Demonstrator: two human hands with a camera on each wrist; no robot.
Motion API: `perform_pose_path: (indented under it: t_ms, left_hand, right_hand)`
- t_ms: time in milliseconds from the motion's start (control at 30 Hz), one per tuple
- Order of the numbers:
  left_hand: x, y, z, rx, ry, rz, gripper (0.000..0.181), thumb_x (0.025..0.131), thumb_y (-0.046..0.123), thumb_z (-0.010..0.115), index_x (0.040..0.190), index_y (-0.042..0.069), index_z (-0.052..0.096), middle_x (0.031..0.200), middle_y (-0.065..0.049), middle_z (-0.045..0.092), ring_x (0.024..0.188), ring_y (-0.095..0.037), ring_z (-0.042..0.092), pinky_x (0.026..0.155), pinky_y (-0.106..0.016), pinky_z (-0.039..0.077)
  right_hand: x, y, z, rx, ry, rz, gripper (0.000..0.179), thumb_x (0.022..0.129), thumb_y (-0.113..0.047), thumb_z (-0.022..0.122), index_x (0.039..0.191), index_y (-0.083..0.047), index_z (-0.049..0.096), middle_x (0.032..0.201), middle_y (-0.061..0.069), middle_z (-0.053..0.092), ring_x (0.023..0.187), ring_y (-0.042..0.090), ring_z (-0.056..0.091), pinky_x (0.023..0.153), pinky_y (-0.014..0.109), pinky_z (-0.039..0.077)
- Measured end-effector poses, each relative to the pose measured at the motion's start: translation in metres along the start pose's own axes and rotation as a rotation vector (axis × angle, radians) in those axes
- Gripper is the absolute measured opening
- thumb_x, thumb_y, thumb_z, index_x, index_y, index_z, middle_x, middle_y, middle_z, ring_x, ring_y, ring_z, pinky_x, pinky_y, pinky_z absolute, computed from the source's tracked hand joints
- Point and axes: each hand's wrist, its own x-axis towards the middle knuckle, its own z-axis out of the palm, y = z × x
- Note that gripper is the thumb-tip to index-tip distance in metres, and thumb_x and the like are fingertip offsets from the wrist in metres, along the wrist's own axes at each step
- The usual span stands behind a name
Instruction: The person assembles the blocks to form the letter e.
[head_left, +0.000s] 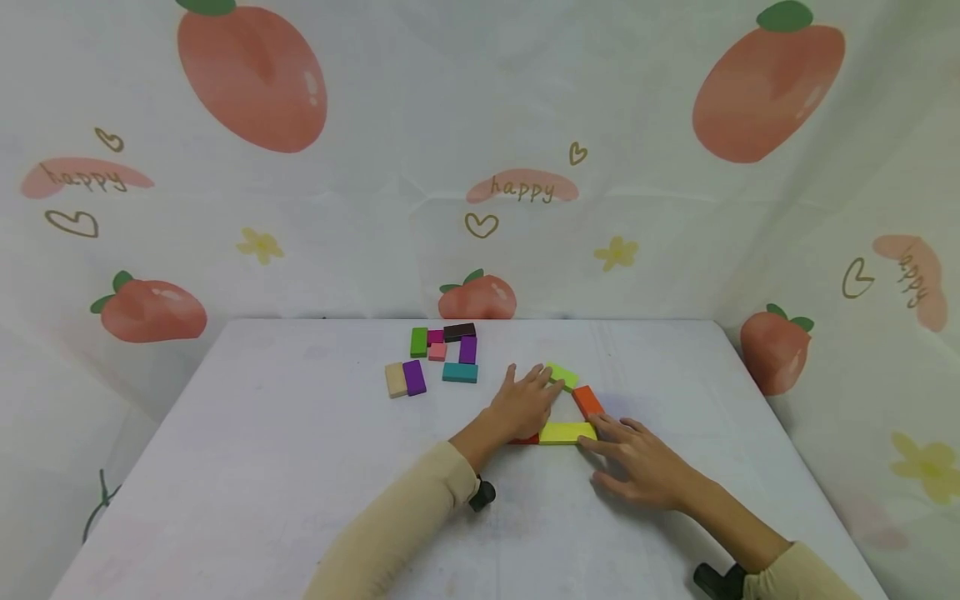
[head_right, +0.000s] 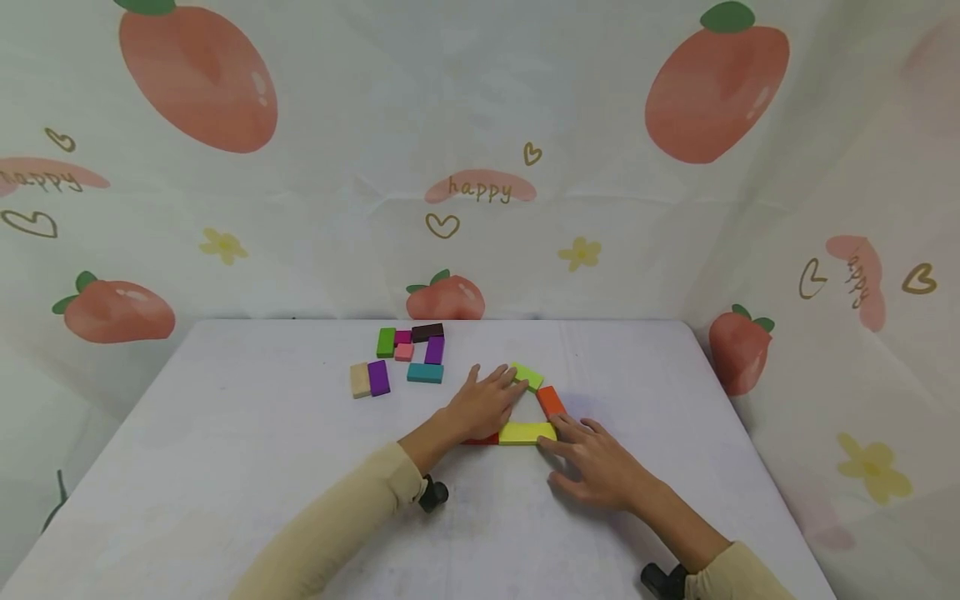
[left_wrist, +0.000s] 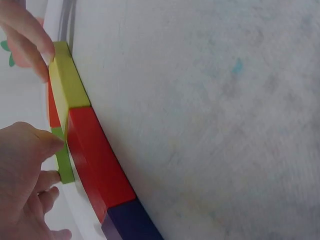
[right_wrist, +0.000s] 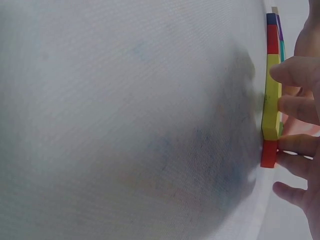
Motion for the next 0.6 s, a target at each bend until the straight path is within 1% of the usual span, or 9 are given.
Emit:
perform_pose_path:
  t_ms: [200, 600]
  left_hand:
    - [0.0032, -0.0048, 0.0001, -0.073, -0.031, 0.005, 0.048, 0.106, 0.031, 0.044, 0.154, 0.026, 0.040, 0.160, 0.000, 0.035, 0.150, -0.019, 0.025, 0.116, -0.058, 0.023]
    - [0.0079, -0.0080, 0.0008, -0.128, -0.051, 0.004, 0.047, 0.106, 0.029, 0.042, 0.153, 0.026, 0.040, 0.161, 0.002, 0.032, 0.150, -0.018, 0.022, 0.117, -0.057, 0.022]
  right_hand:
    - [-0.0001, 0.0001, -0.0002, 0.009, 0.011, -0.007, 0.047, 0.084, -0.028, 0.075, 0.127, -0.011, 0.069, 0.140, 0.023, 0.055, 0.125, 0.036, 0.056, 0.096, 0.059, 0.046]
    - [0.0006, 0.0008, 0.0004, 0.006, 0.016, -0.012, 0.047, 0.084, -0.029, 0.076, 0.126, -0.011, 0.070, 0.140, 0.023, 0.055, 0.126, 0.036, 0.055, 0.097, 0.059, 0.045]
